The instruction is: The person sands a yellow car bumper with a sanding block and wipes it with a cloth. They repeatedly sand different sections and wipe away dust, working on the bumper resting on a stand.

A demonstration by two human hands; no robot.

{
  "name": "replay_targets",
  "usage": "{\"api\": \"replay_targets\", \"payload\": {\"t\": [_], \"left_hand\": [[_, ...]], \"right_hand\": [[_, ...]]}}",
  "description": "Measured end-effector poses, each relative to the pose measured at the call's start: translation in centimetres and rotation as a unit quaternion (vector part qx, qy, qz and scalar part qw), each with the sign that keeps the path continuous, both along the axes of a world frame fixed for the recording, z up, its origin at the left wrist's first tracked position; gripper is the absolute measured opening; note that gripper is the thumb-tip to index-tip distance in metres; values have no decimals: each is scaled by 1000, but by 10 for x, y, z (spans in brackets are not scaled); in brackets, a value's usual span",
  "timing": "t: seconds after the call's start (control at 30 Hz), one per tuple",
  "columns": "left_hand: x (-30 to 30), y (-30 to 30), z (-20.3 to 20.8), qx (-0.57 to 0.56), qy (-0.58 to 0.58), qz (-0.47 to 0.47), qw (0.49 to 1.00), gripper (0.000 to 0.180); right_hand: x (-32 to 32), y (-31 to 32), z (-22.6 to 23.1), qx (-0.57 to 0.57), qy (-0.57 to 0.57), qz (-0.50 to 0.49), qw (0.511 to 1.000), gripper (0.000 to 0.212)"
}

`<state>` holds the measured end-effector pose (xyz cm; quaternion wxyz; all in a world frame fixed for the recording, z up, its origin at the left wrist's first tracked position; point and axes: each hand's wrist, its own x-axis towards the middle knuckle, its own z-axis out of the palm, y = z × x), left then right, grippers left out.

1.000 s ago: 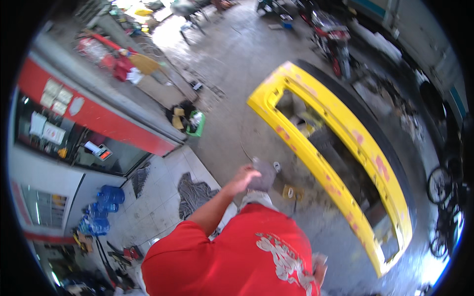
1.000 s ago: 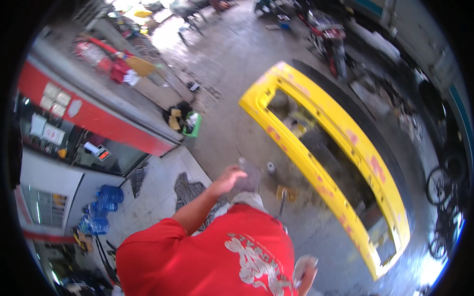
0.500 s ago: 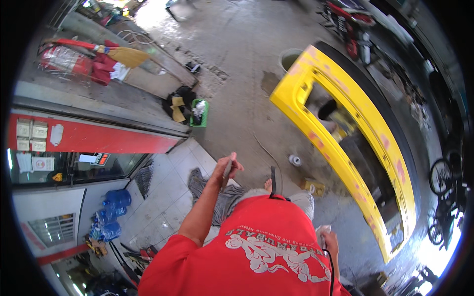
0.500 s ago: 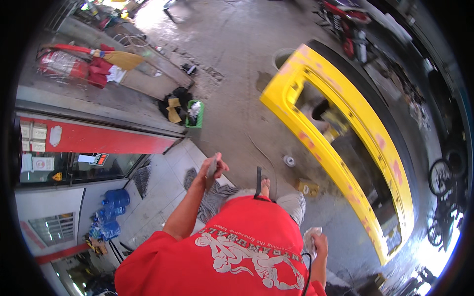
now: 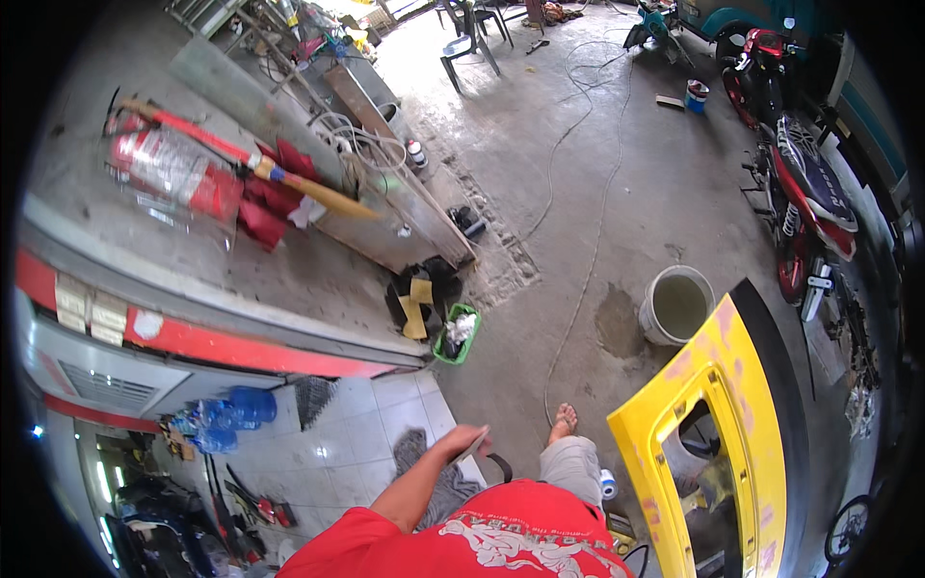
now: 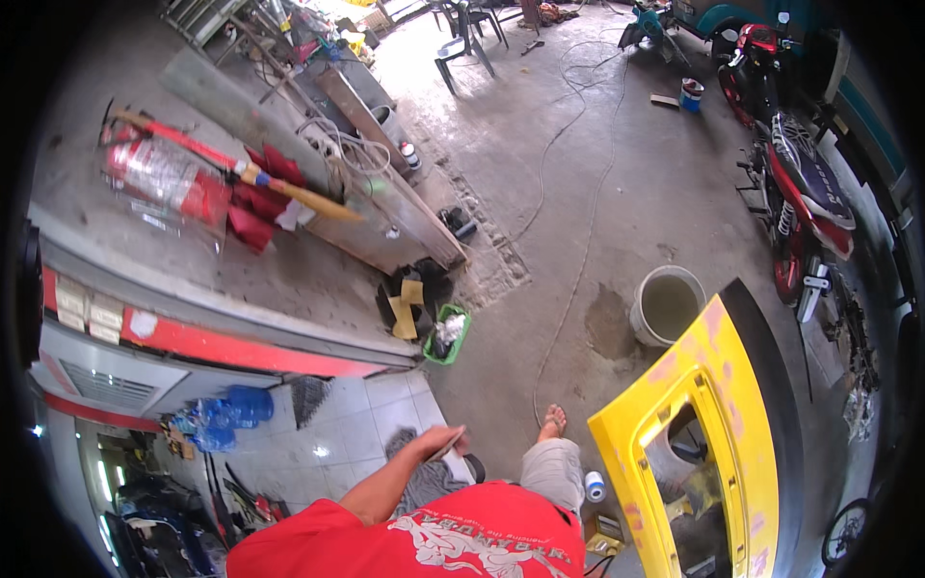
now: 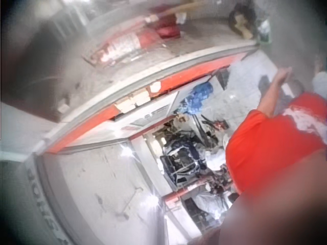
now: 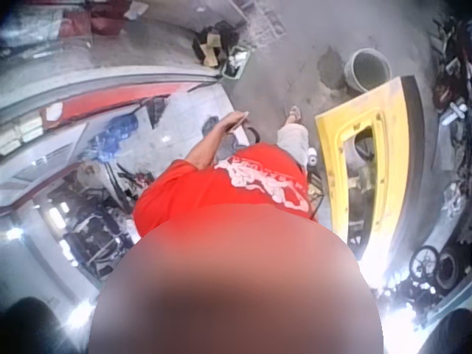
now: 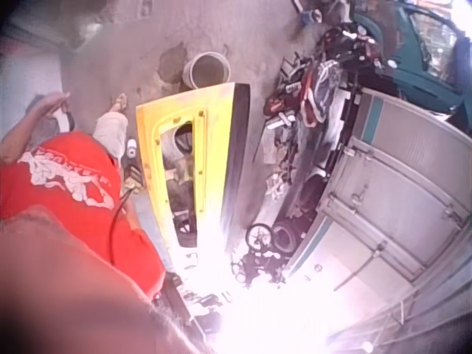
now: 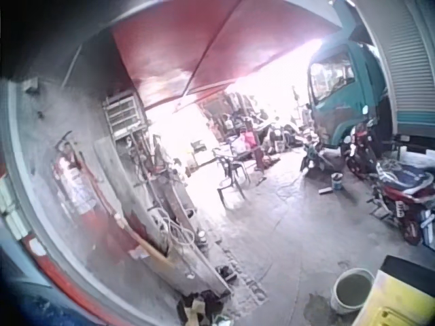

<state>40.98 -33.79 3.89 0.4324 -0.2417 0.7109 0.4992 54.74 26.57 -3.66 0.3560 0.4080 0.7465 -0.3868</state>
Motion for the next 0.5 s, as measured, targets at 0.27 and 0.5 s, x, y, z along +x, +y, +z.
{"api": "replay_targets", "payload": {"t": [0.27, 0.5], "left_hand": [[14, -138, 34, -42, -303, 233, 923, 58], [-292, -149, -48, -88, -191, 286, 935, 42]], "right_hand": [[-344, -11, 53, -20, 137, 7, 990, 51], [-611, -70, 41, -21, 126, 55, 990, 53]]}}
